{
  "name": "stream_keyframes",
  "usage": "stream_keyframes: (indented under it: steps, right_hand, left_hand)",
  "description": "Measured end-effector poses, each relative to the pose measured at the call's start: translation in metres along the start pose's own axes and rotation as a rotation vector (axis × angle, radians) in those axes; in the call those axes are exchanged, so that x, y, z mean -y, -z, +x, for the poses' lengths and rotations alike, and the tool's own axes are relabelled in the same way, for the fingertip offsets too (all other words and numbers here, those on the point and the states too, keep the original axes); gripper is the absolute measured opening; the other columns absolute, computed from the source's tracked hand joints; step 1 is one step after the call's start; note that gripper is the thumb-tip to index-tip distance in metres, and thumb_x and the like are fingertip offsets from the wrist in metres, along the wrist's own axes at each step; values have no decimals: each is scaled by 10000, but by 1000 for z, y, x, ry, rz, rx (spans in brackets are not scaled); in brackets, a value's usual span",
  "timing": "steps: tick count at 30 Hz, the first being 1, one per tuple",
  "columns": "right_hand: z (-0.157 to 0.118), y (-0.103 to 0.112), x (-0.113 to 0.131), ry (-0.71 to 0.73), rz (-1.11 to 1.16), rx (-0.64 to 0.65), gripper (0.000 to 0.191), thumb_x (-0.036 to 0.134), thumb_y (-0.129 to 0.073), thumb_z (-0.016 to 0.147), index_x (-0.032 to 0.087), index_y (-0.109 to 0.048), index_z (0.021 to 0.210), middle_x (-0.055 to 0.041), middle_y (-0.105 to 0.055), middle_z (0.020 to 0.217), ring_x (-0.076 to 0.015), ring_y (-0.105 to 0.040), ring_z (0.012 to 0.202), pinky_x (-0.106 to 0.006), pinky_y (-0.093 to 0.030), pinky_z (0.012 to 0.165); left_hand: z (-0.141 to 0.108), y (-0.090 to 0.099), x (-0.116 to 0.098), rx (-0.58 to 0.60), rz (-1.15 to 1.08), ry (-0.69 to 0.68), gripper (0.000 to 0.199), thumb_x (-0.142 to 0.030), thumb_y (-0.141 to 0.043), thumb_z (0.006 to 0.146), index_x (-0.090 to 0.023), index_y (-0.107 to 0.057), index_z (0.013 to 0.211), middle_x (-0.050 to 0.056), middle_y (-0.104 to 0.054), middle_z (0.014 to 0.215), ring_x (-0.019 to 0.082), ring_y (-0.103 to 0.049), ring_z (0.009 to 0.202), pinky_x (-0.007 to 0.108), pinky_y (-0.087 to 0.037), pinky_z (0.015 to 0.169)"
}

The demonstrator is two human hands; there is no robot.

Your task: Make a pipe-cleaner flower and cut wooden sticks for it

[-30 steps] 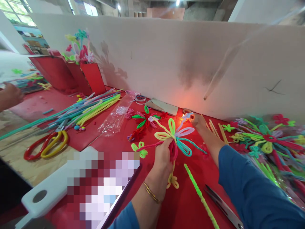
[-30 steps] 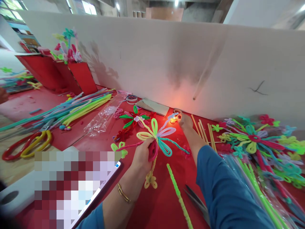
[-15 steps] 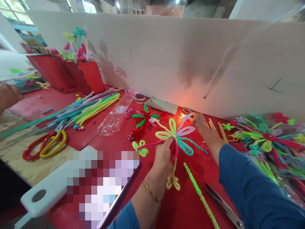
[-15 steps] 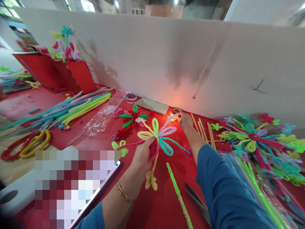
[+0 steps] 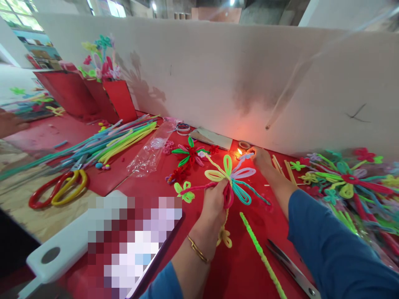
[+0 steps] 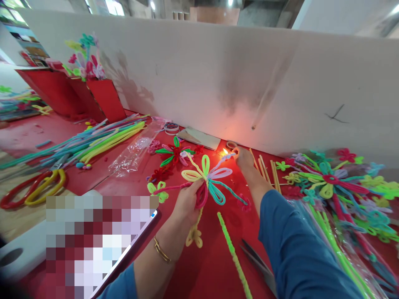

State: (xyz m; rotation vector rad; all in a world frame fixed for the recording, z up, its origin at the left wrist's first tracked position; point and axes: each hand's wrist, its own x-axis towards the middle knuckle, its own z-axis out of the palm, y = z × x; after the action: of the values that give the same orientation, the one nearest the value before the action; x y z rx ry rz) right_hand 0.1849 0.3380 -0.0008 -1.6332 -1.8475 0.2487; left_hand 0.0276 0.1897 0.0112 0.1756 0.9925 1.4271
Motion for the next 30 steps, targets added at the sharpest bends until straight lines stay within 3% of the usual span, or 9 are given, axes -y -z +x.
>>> stream_keyframes:
  steps: [7,12,18,24,28,30]
  right_hand:
    - [0,3,2,-50,-23,22,292,314,-484,843,169,-520,1094,-64,-539,1111,-184,-550,925,-378,-470,775]
    - [5,10,-4,-65,-32,-14,144,228,-550,742,145,-641,818,-67,-654,790,-186,-576,721,-307,-438,671]
    - [-5,44,-11,-61,27,-98,187,249,-534,709,136,-642,811,-62,-660,752,-172,-579,692,-285,-440,656]
    - [-52,97,15,29,146,-252,171,304,-584,698,166,-646,777,-28,-640,665,-146,-563,599,-262,-442,562]
    - [-101,112,48,97,135,-198,157,326,-593,708,185,-640,759,-11,-632,649,-130,-541,536,-256,-435,502]
    - [-121,112,62,138,151,-138,102,285,-576,726,201,-632,745,-15,-650,699,-139,-579,600,-253,-460,535]
  left_hand:
    - [0,1,0,14,-14,4,163,-238,-644,558,-126,-532,519,-37,-483,438,57,-423,405,189,-283,415]
    - [1,1,0,-3,14,31,165,-229,-613,565,-134,-498,495,-55,-430,410,48,-388,381,189,-269,410]
    - [0,-1,2,16,39,-7,152,-213,-650,544,-116,-535,528,-39,-486,442,59,-436,414,195,-303,433]
    - [-7,-4,2,118,35,7,166,-203,-704,503,-110,-571,538,-5,-560,503,77,-500,471,212,-370,494]
    - [-16,-8,4,231,117,32,170,-213,-722,498,-120,-581,519,6,-563,498,81,-494,460,213,-365,479]
    - [-21,-9,4,278,150,20,167,-211,-729,492,-125,-587,511,8,-562,491,83,-482,449,218,-367,477]
